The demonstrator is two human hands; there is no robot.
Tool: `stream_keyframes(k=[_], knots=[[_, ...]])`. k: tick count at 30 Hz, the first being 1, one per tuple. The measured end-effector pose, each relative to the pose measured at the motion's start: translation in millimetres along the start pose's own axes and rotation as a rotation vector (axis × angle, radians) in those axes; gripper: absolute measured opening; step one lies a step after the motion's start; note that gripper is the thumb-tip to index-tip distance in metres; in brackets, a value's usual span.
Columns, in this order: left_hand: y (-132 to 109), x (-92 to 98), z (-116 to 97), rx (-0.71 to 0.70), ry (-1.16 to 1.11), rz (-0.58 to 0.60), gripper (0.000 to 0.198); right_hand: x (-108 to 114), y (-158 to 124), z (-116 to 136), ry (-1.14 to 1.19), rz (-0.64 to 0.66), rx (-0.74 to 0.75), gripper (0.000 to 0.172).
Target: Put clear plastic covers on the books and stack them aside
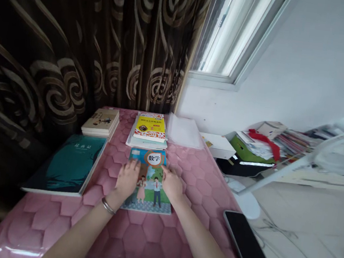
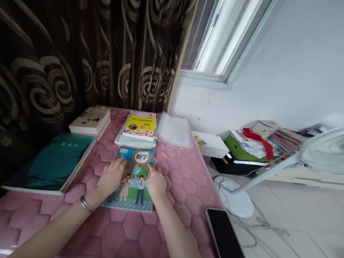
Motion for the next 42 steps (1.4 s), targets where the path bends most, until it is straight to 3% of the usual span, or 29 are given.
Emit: stream_keyframes(k=[2,4,9,14,16,19,23,26,32,39,42], knots=[[-3.6,-7.8,-8.1,-0.233,-0.063,0.018,0.045,1.3,0.6,-0.8,-0.004,0.008,0.009,0.045],[-7.0,-16.5,-6.1,-0.324,-0.1,0.027,0.046,1.6,1.2,-1.4,-0.011,0.014,0.022,0.045],[-9.6,-30.0,11.4,-0.329,-0.095,0.021,0.053,-2.0,1.8,-4.3,-0.029,-0.009,0.041,0.045],[-10.0,-30.4,10.7,-0.332,-0.104,-0.004,0.053,-0.8,-0.8,-5.0,-0.072,-0.088,0.07,0.043],[-10.3,-29.4,9.2,-0.326,-0.11,0.008,0.053,0.4,-11.9,2.7,-0.09,-0.175,0.152,0.04],[-10.8,-28.1,9.0,-0.332,-0.115,0.036,0.054,-7.5,-46.5,24.5,-0.049,-0.262,0.393,0.039],[-10.2,-28.3,10.3,-0.35,-0.113,0.089,0.055,-35.0,-93.2,40.0,0.008,-0.185,0.637,0.057],[-9.0,-27.0,12.0,-0.342,-0.096,0.084,0.054,-45.2,-100.8,21.5,-0.019,-0.165,0.65,0.062],[-17.5,-19.4,26.8,-0.346,-0.039,0.012,0.054,-33.3,-84.4,-37.6,-0.085,-0.068,0.571,0.056],[-49.8,-0.4,47.0,-0.309,-0.013,-0.012,0.043,-30.9,-78.7,-52.3,0.052,-0.03,0.571,0.051],[-73.4,14.2,41.0,-0.434,-0.133,0.028,0.04,-23.3,-72.7,-67.7,0.228,-0.052,0.552,0.045]])
Point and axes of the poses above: each hand's wrist, its own y-axis towards the middle knuckle, its own x-axis out of the back of the hand, z = x × y, the point moved 3 cm from there along y, towards the middle knuckle, and after that the axes turned 8 degrees about -x, right-handed, at the moved point
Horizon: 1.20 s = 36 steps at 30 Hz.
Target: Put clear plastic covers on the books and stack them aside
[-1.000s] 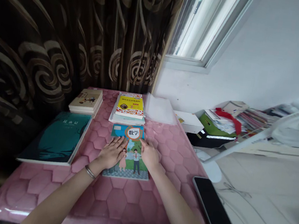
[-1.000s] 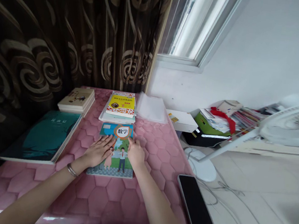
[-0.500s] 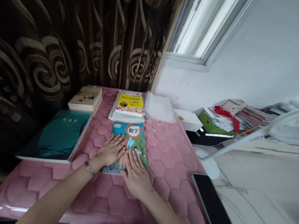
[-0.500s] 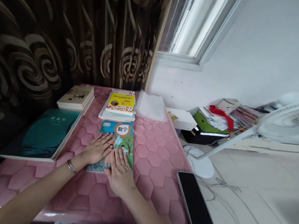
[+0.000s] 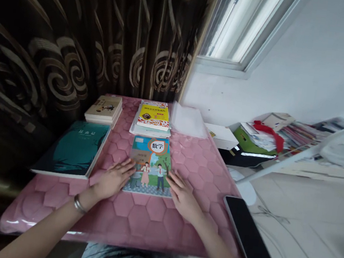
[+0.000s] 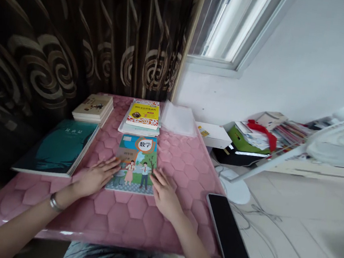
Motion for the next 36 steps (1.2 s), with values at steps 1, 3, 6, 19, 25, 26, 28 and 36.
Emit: stream_keyframes(k=[1,3,6,19,25,26,28,36], knots=[[-6.4,4.4,-6.9,-0.047,-0.056,-0.001,0.04,6.3,-1.9,-7.3,0.053,-0.041,-0.033,0.044],[-18.2,12.1,-17.7,-0.089,-0.147,-0.01,0.039,21.0,-7.9,-23.3,0.148,-0.136,-0.126,0.042],[-31.0,17.8,-22.6,-0.072,-0.207,-0.029,0.043,40.3,-19.5,-40.5,0.262,-0.228,-0.227,0.039],[2.3,10.2,-51.7,-0.098,-0.131,-0.086,0.033,8.2,-7.8,71.9,-0.011,-0.036,0.145,0.021],[8.8,2.2,-49.7,-0.155,-0.181,-0.174,0.017,-18.4,13.1,85.9,-0.094,0.008,0.232,0.014],[5.9,3.6,-45.8,-0.166,-0.193,-0.176,0.017,-17.3,13.6,81.4,-0.089,-0.003,0.226,0.013],[-1.2,8.4,-37.1,-0.177,-0.211,-0.173,0.018,-11.8,11.2,69.9,-0.073,-0.031,0.215,0.01],[-17.2,19.0,-19.6,-0.223,-0.238,-0.138,0.017,13.1,-14.3,16.7,-0.046,-0.1,0.182,0.012]])
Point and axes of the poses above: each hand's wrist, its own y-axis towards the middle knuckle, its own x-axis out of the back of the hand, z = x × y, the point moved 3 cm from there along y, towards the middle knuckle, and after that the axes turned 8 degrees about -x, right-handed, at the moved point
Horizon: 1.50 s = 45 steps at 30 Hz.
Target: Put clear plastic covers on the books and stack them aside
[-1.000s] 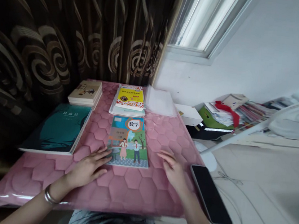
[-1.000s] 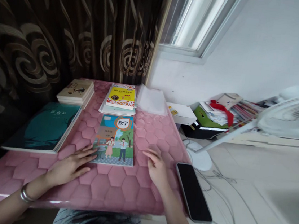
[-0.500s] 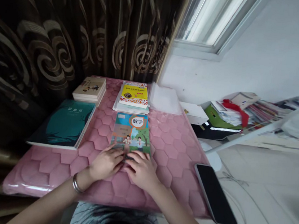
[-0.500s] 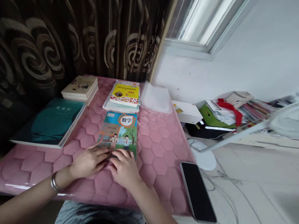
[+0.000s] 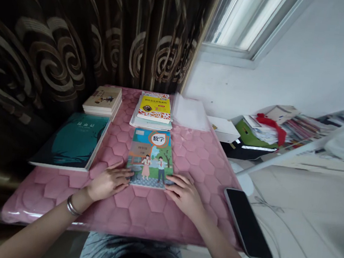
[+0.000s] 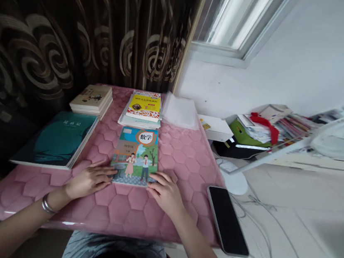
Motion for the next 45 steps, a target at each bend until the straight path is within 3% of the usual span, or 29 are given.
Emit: stream_keyframes(k=[6,11,15,19,22,26,36,40,45], knots=[[-4.0,-7.3,3.8,0.004,-0.005,-0.036,0.014,4.6,-6.2,-2.3,-0.045,0.02,0.017,0.019],[-8.0,-7.4,0.0,0.095,-0.058,-0.055,0.02,8.8,-6.3,7.0,-0.105,0.016,0.025,0.022],[1.9,-13.7,-8.5,0.111,0.023,-0.076,0.023,1.7,2.1,31.2,-0.137,0.022,0.012,0.019],[19.2,-24.6,-16.3,0.052,0.114,-0.074,0.022,-17.4,21.1,61.3,-0.135,0.014,0.109,0.018],[25.4,-27.4,-19.1,0.027,0.138,-0.073,0.02,-28.5,33.3,69.9,-0.144,-0.007,0.189,0.017],[20.2,-21.9,-16.5,0.033,0.094,-0.088,0.019,-27.8,33.3,60.1,-0.124,-0.013,0.199,0.019],[-3.7,-5.9,0.0,0.04,-0.016,-0.074,0.015,9.4,-8.3,0.6,-0.098,-0.077,-0.026,0.017],[-1.1,-4.7,0.2,0.055,-0.063,-0.062,0.015,9.9,-11.9,-6.0,-0.045,-0.125,-0.008,0.018],[-3.6,-4.6,1.6,0.136,-0.152,-0.037,0.016,14.6,-12.8,-9.0,0.014,-0.08,-0.004,0.02]])
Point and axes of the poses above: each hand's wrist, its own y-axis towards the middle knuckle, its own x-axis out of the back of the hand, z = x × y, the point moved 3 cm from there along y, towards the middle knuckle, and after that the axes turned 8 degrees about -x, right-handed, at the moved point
